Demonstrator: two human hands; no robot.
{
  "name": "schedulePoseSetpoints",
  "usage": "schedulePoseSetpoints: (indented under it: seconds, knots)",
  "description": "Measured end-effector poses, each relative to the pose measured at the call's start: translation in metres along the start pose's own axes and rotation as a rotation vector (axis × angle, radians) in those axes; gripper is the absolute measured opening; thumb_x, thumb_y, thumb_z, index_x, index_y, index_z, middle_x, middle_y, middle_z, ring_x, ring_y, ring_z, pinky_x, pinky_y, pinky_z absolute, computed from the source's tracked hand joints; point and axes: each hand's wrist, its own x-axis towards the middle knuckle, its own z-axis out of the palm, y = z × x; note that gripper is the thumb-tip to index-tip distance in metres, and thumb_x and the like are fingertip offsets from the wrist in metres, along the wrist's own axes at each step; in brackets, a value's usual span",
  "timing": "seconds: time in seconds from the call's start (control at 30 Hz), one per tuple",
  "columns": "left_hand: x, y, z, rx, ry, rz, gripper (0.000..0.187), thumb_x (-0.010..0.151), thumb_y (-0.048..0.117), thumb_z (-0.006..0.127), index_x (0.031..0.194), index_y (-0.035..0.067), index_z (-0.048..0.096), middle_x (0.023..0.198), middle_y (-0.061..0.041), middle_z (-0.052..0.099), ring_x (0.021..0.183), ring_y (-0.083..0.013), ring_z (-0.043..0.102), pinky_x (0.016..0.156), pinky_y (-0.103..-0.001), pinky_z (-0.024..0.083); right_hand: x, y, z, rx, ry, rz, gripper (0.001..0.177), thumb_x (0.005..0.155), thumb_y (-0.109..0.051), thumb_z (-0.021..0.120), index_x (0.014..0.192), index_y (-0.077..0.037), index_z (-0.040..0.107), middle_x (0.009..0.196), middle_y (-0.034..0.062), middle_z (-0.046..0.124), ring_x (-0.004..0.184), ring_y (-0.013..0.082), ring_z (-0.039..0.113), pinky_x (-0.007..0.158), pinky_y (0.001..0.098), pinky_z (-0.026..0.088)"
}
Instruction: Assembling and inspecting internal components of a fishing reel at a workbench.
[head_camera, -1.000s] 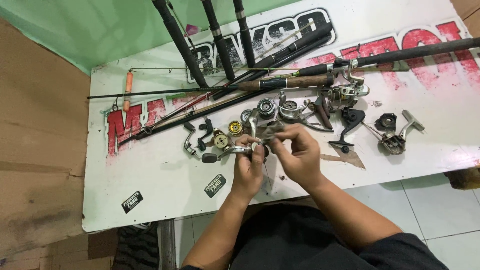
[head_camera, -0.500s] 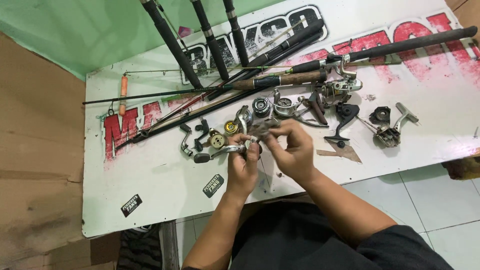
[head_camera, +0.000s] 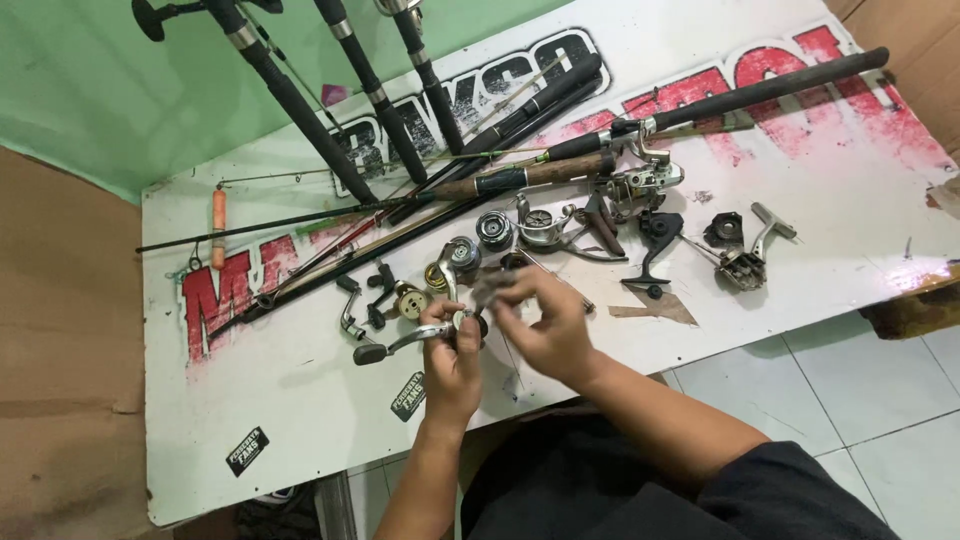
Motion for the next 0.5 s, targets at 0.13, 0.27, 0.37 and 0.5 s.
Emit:
schedulePoseSetpoints:
  seconds: [0.13,0.27,0.37,0.5]
  knots:
    - [0.000,0.002,-0.001,0.015,0.004,0.013,0.040,0.104,0.040,0.057,0.124,0.007,0.047,0.084,0.002,0.049,0.075,-0.0069,0.043,0.066,-0.024,0.038,0.006,-0.010,0.002,-0.069,-0.030,-0.077,0.017,0.089,0.004,0.077,0.099,0.000,0.063,0.105,0.0145,0.071,0.093,0.0196,0.072,0.080,0.0289,0.057]
    - [0.000,0.001,-0.001,0.015,-0.014,-0.009,0.040,0.103,0.040,0.058,0.122,0.008,0.047,0.086,0.001,0.052,0.077,-0.0075,0.046,0.068,-0.024,0.041,0.004,-0.007,0.000,-0.087,-0.018,-0.112,0.017,0.089,0.004,0.076,0.099,0.000,0.063,0.107,0.0149,0.072,0.096,0.0214,0.073,0.081,0.0305,0.058]
    - [0.002,0.002,0.000,-0.026,-0.027,-0.009,0.040,0.103,0.040,0.059,0.123,0.008,0.046,0.089,0.001,0.052,0.079,-0.0079,0.047,0.069,-0.025,0.042,0.003,0.001,-0.001,-0.078,0.000,-0.083,0.017,0.089,0.004,0.076,0.100,0.000,0.064,0.105,0.0143,0.071,0.094,0.0207,0.072,0.080,0.0301,0.058]
    - [0.000,-0.002,-0.001,-0.042,-0.048,-0.029,0.039,0.105,0.040,0.058,0.124,0.008,0.045,0.090,0.001,0.050,0.080,-0.0078,0.045,0.071,-0.025,0.041,-0.002,0.001,0.001,-0.050,0.023,-0.030,0.017,0.089,0.004,0.076,0.101,0.001,0.064,0.105,0.0141,0.069,0.093,0.0196,0.069,0.081,0.0293,0.056]
